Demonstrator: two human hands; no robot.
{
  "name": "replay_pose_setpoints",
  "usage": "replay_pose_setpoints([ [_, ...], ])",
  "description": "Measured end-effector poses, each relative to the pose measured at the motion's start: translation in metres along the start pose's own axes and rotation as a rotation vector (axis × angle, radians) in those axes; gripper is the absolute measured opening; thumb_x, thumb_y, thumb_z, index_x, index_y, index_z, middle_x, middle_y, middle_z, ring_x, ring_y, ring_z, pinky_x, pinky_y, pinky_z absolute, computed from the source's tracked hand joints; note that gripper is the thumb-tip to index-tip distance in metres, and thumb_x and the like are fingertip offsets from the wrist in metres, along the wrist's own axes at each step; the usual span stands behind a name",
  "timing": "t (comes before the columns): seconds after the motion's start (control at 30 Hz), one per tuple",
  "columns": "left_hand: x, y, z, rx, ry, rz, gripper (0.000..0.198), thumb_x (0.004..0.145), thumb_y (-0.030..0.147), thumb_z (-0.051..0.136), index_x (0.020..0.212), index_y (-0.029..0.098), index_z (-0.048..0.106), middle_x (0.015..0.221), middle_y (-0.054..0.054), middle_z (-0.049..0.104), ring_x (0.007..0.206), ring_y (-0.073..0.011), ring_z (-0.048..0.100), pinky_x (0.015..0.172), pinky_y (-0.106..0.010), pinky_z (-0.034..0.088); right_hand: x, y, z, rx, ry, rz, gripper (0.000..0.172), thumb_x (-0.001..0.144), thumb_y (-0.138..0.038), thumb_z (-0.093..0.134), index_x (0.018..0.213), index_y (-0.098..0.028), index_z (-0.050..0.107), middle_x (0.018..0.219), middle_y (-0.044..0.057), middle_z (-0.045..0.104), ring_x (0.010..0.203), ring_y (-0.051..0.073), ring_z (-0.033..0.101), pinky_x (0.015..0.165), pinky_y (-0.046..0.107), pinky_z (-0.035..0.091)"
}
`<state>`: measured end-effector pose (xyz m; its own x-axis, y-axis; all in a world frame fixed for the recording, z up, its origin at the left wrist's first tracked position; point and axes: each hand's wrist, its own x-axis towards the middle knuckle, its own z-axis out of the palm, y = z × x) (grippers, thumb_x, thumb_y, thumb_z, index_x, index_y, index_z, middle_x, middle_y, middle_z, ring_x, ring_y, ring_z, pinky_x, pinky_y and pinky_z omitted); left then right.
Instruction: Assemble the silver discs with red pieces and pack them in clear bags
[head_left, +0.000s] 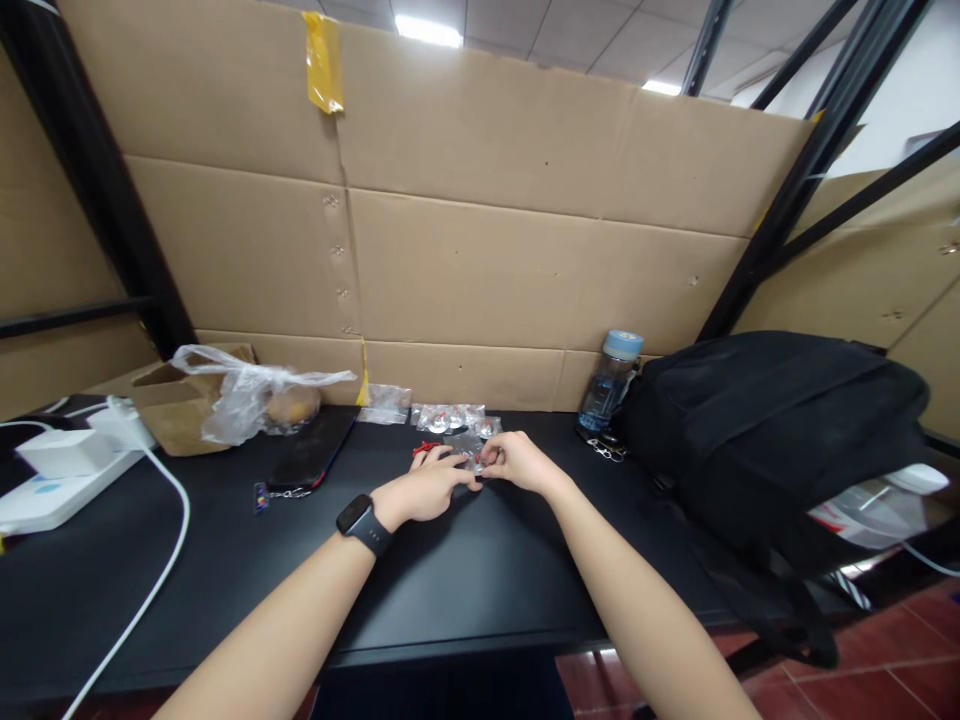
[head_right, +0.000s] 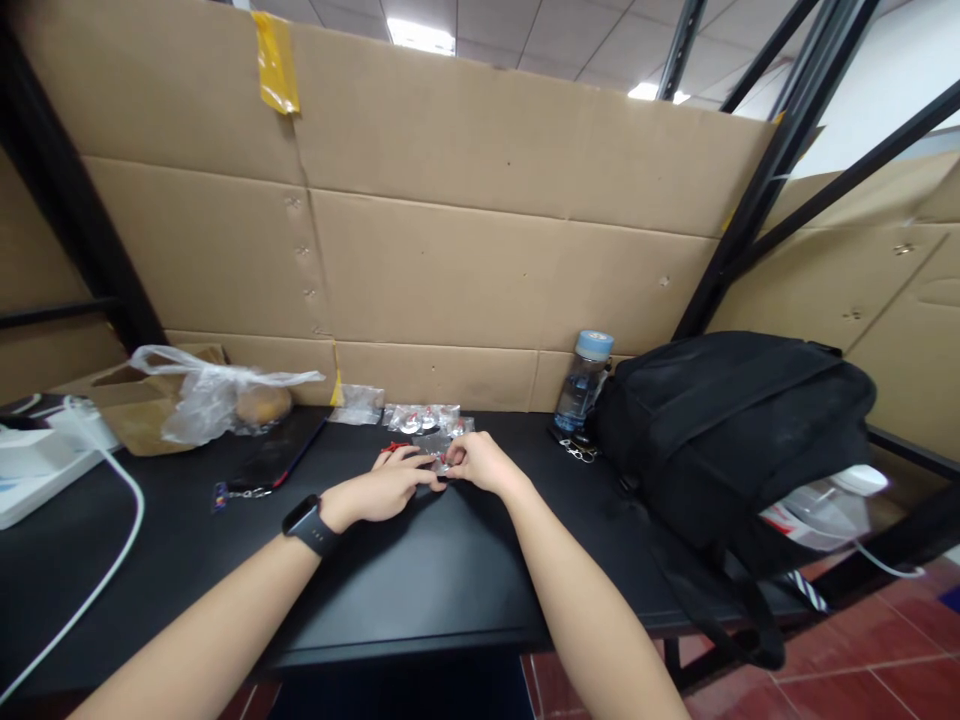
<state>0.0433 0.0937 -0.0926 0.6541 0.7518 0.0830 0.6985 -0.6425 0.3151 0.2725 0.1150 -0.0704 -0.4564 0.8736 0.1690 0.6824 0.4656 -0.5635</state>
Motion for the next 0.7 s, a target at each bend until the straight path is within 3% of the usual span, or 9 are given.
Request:
replay_pose_setpoints([
  [0.1,0.000,-0.002,0.002,-0.010,0.001,-0.008,0.055,0.082,0.009,0.047,0.118,0.046,0.068,0.153,0.003,0.045,0.144,-0.0361,0.029,0.112,-0.068,0.021,0.000,-0.005,0.001,-0.157,0.072,0.044,0.024,0.068,-0.028,0.089,0.085,-0.022,0.074,0.080,-0.002,0.071,0.072,0.014,0.065,0.062,0.020,0.041],
  [0.37,0.000,0.001,0.002,0.028,0.016,0.008,0.054,0.085,0.009,0.045,0.119,0.045,0.067,0.153,0.002,0.045,0.143,-0.0343,0.030,0.113,-0.064,0.023,-0.011,-0.027,-0.011,-0.418,0.050,0.177,0.022,0.074,-0.042,0.085,0.086,-0.027,0.075,0.086,0.002,0.073,0.082,0.020,0.068,0.066,0.024,0.042],
  [0.5,-0.001,0.000,0.004,0.023,0.030,0.008,0.052,0.085,0.011,0.046,0.119,0.043,0.067,0.153,0.002,0.045,0.143,-0.0335,0.031,0.114,-0.064,0.021,-0.012,-0.035,-0.009,-0.425,0.029,0.172,0.018,0.077,-0.037,0.081,0.091,-0.028,0.073,0.089,0.002,0.073,0.083,0.021,0.068,0.067,0.025,0.042],
  [0.7,-0.001,-0.001,0.003,0.021,0.011,0.011,0.051,0.085,0.012,0.047,0.121,0.043,0.066,0.154,0.002,0.043,0.145,-0.0340,0.028,0.114,-0.066,0.020,-0.010,-0.032,-0.003,-0.407,0.030,0.133,0.025,0.076,-0.042,0.082,0.090,-0.026,0.068,0.091,0.003,0.072,0.086,0.022,0.068,0.067,0.025,0.043],
])
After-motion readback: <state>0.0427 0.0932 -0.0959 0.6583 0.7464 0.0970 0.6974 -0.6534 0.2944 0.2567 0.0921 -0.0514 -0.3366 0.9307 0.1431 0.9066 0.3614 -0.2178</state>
